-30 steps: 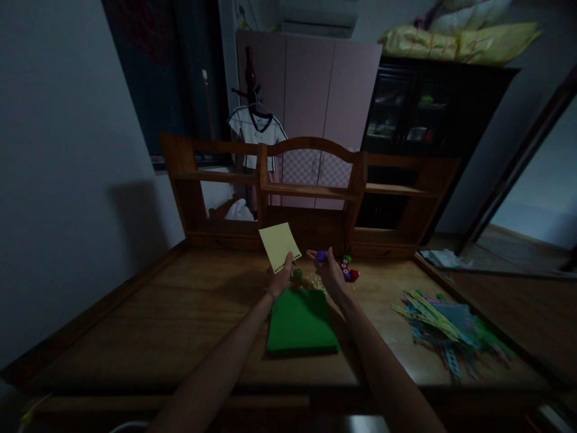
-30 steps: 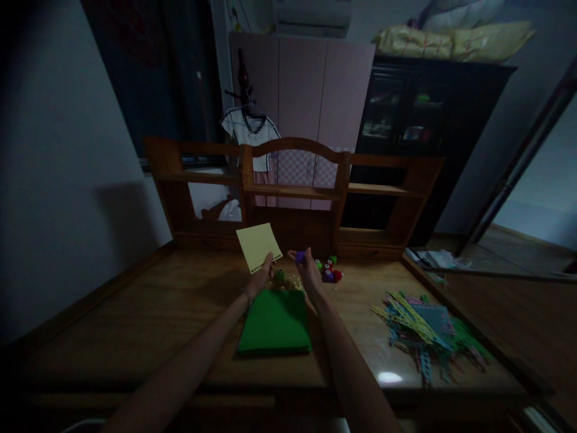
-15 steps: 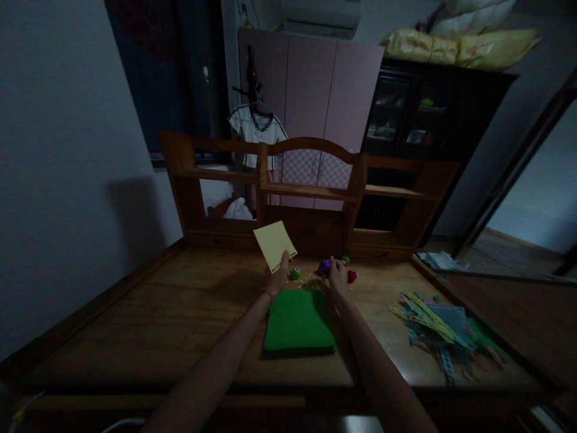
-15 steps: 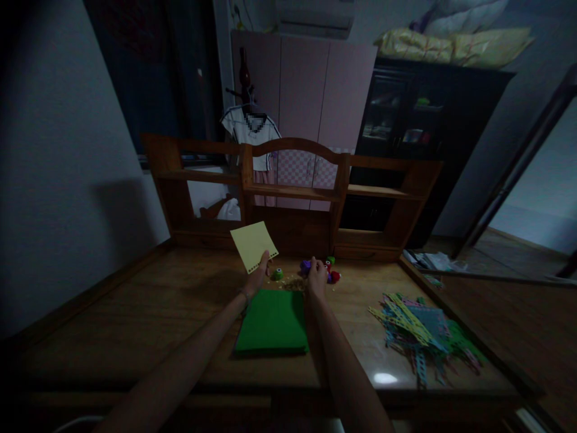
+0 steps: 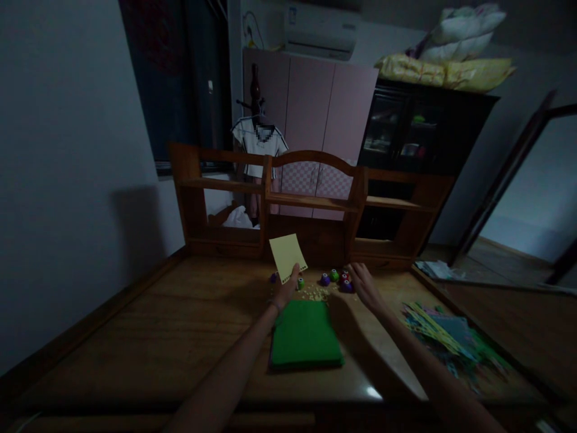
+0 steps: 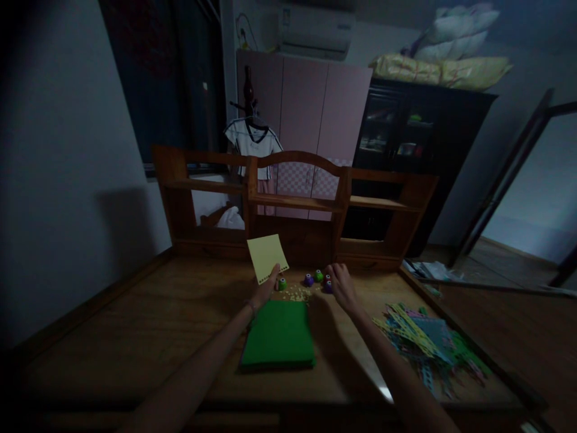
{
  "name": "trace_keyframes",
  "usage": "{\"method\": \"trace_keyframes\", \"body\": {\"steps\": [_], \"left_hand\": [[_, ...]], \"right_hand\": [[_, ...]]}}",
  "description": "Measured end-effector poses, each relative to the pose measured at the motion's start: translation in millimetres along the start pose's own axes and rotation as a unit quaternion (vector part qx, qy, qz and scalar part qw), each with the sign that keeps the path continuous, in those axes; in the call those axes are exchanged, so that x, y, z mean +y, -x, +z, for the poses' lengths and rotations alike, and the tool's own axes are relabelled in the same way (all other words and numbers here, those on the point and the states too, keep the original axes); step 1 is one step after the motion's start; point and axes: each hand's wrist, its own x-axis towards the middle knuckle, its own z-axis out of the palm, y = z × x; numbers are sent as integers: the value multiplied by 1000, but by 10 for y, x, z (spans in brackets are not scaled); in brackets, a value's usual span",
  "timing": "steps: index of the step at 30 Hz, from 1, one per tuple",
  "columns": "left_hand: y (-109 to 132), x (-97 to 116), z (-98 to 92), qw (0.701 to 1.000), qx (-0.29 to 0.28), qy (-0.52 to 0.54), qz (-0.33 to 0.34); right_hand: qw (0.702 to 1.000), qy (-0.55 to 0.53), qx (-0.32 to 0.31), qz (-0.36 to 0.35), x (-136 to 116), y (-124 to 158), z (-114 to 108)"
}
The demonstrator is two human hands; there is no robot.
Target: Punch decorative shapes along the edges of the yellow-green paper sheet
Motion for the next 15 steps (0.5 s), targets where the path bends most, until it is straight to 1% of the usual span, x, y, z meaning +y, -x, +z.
{"method": "trace_keyframes", "body": {"steps": [1, 4, 6, 8, 10, 12, 15], "left_hand": [[1, -9, 10, 1000, 5, 4, 1], [-2, -46, 34, 1000, 10, 13, 12], [-8, -74, 37, 1000, 1, 12, 15], [-21, -104, 29, 1000, -9, 1, 14], [-41, -137, 18, 1000, -20, -10, 10], [-66, -169, 10, 999, -35, -11, 6], [-86, -200, 10, 998, -55, -11, 4]], "right_hand": [[999, 1, -38, -17, 24, 90, -2], [990, -15, -115, -75, 130, 342, 88], [987, -19, -134, -88, 190, 448, 169], [988, -15, -132, -81, 210, 496, 227], [990, -10, -124, -66, 180, 498, 246], [993, -15, -106, -50, 97, 460, 225], [997, -48, -57, -14, -102, 325, 161]]}}
